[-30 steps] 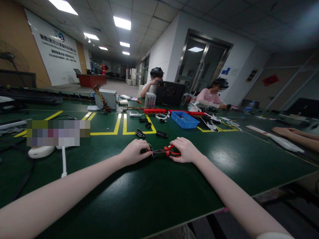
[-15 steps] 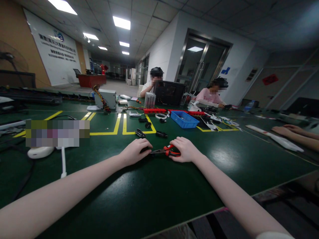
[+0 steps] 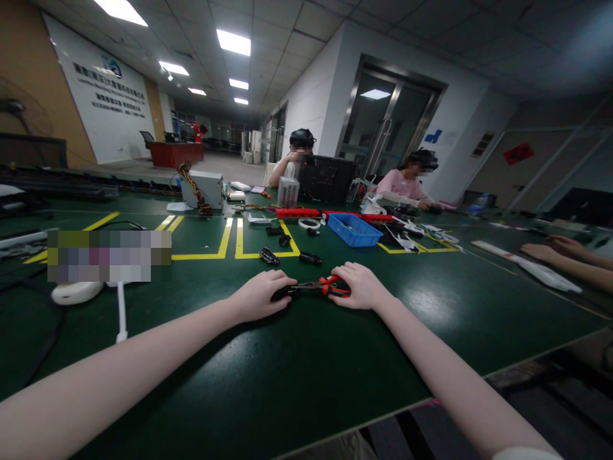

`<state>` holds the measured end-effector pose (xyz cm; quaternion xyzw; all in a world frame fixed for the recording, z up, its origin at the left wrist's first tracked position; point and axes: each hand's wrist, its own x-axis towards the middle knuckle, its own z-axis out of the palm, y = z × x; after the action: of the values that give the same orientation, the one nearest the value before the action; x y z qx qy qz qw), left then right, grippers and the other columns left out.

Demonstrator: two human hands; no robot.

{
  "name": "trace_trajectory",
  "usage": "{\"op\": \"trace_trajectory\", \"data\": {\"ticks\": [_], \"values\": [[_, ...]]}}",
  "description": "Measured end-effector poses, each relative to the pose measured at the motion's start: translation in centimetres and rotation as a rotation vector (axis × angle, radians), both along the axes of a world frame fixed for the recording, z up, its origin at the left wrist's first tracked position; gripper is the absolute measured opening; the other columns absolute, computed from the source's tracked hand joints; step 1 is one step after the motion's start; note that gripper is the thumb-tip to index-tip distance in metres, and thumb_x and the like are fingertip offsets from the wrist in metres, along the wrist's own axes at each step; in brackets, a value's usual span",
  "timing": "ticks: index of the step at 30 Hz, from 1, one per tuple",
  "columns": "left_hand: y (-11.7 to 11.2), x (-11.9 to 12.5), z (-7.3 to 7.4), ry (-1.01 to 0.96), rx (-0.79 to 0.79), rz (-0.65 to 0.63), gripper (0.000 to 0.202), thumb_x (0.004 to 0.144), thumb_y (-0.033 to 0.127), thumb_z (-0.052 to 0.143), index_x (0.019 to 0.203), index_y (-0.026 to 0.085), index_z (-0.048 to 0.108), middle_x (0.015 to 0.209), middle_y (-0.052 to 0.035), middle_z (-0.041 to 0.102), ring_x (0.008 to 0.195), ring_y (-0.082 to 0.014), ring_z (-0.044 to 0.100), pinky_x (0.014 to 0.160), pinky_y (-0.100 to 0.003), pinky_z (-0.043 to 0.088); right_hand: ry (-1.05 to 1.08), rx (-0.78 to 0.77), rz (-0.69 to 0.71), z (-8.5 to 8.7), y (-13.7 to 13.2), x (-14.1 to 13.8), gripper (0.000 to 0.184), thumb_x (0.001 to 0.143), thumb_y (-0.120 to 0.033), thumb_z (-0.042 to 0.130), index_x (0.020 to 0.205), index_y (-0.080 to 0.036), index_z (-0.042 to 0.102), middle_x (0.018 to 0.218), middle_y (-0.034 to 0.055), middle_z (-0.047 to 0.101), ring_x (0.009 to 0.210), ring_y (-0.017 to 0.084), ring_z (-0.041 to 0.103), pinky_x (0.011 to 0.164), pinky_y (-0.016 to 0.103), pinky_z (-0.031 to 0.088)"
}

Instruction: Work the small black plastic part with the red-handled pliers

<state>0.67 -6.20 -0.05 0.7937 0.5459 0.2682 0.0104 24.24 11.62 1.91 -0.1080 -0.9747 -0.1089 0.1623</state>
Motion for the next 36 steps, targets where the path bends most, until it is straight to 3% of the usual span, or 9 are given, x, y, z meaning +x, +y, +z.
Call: {"op": "trace_trajectory", "data": {"ticks": [18, 25, 36], "values": [[0.2, -0.1, -0.5, -0.078, -0.062, 0.068, 0.048, 0.086, 0.033, 0.06, 0.132, 0.021, 0.048, 0.115, -0.0092, 0.059, 0.104, -0.0239, 0.056, 0.09, -0.036, 0.048, 0.012, -0.058, -0.044, -0.3, -0.3, -0.6, 0.036, 0.076, -0.051, 0.059, 0.09, -0.018, 0.056, 0.074, 0.0036, 0.059, 0.069, 0.019, 0.052, 0.076, 0.033, 0.032], [0.2, -0.1, -0.5, -0.055, -0.049, 0.088, 0.049, 0.086, 0.033, 0.06, 0.132, 0.02, 0.047, 0.113, -0.0096, 0.06, 0.102, -0.0234, 0.057, 0.087, -0.036, 0.049, 0.023, -0.099, -0.09, -0.5, -0.6, -0.7, 0.034, 0.077, -0.051, 0.058, 0.09, -0.02, 0.054, 0.077, 0.0018, 0.064, 0.062, 0.016, 0.051, 0.068, 0.03, 0.031], [0.2, -0.2, -0.5, -0.007, -0.019, 0.119, 0.046, 0.091, 0.034, 0.052, 0.134, 0.018, 0.047, 0.111, -0.0103, 0.063, 0.098, -0.0226, 0.058, 0.085, -0.035, 0.049, 0.033, -0.052, -0.122, -0.5, -0.8, -0.9, 0.039, 0.077, -0.052, 0.057, 0.097, -0.019, 0.055, 0.086, 0.0044, 0.066, 0.067, 0.018, 0.056, 0.069, 0.031, 0.032]]}}
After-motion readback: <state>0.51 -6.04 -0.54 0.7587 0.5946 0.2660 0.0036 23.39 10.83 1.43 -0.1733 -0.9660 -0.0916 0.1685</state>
